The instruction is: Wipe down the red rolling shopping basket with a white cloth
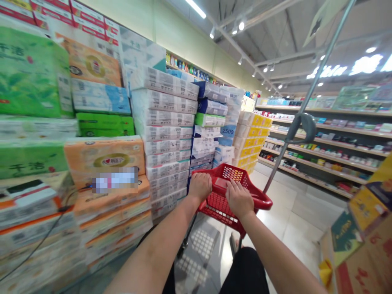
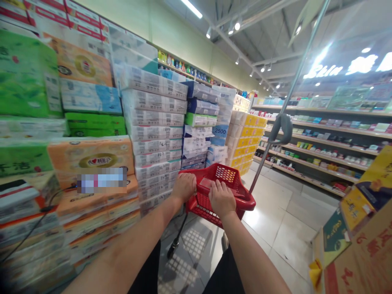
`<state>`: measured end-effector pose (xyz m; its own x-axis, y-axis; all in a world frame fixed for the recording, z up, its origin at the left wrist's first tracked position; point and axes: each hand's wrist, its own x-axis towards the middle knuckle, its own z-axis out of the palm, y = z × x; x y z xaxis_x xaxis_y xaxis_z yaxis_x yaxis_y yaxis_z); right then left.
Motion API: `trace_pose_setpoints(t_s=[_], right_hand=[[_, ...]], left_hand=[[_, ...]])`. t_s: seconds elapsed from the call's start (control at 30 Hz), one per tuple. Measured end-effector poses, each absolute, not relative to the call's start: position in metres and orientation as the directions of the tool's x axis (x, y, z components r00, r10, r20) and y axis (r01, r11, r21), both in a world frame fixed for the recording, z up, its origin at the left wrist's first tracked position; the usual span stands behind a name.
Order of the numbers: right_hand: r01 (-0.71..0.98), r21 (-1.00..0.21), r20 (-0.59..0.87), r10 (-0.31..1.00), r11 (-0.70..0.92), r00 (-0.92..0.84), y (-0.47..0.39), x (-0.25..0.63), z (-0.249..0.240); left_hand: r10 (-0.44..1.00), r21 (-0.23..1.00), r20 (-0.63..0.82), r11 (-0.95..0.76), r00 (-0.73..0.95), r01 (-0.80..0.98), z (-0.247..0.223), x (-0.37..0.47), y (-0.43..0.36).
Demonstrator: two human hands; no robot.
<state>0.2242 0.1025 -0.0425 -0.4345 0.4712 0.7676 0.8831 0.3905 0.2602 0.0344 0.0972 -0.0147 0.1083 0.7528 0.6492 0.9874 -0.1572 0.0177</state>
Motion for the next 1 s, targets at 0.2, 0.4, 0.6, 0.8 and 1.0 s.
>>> trace_pose_setpoints(t_s=[0.2,0.4,0.6,0.8,1.0], right_hand=[[0.881,0.256,0.765,0.474,0.397,-0.436,0.098,0.224,-0.042],[0.886,0.247,0.759,0.49,0.393,-0.429,0.097,0.225,-0.041],[0.88,0.249,0.782,0.452,0.405,-0.429,0.097,0.226,-0.041],[0.872,0.27,0.787,0.428,0.408,-0.444,0.097,0.226,-0.041],[0.877,0.257,0.801,0.417,0.407,-0.429,0.095,0.225,-0.04]], left_hand=[[0.878,0.034,0.476,-0.085,0.058,0.996,0.002,0.041,0.104],[0.794,0.021,0.597,-0.159,0.115,0.987,-0.005,0.044,0.091],[0.848,0.031,0.519,-0.14,0.104,0.99,-0.007,0.046,0.092],[0.759,0.085,0.65,-0.123,0.039,0.989,-0.017,0.05,0.086],[0.765,0.099,0.641,-0.153,0.054,0.983,-0.017,0.052,0.085]])
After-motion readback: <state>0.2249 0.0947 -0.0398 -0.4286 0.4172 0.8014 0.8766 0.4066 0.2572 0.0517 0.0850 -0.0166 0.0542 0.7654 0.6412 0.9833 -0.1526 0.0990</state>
